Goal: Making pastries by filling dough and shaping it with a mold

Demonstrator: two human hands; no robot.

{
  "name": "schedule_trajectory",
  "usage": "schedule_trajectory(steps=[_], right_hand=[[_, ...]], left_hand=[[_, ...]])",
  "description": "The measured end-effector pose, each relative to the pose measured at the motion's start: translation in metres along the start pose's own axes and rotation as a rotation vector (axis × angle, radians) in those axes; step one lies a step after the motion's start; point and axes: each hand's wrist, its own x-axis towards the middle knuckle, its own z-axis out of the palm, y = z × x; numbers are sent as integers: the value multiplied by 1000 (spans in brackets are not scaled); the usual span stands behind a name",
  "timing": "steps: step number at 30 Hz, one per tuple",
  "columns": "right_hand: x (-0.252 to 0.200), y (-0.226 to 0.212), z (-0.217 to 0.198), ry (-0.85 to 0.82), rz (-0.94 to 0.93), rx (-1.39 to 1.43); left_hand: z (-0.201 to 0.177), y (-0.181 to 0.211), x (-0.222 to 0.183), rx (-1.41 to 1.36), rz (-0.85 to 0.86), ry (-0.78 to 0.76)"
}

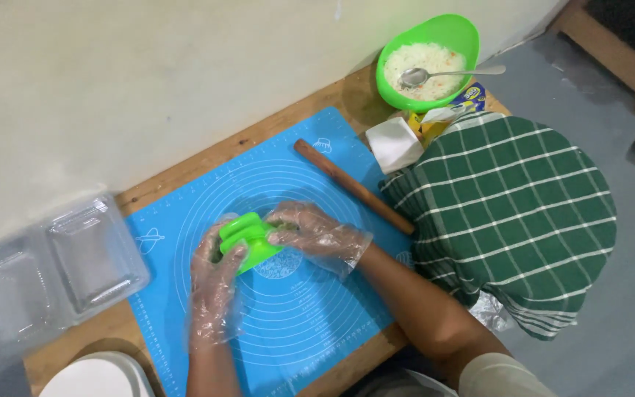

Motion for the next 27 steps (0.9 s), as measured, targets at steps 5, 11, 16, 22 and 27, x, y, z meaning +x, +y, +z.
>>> schedule_trajectory(steps=[5,11,16,22,27], right_hand=[[-4,-14,-1,-30,53,18],[-1,-19,-2,-25,73,64],[-4,-17,-1,-45,-36,-28],[-17,-57,-14,-87,249,102],[-43,-28,-8,332,29,-248]], left_hand=[[5,-16,0,302,-89,146],[17,2,-7,374,-56,220],[15,-1,-5,465,-22,225],[32,55,-24,552,-128,152],[19,8,-3,864,28,46]])
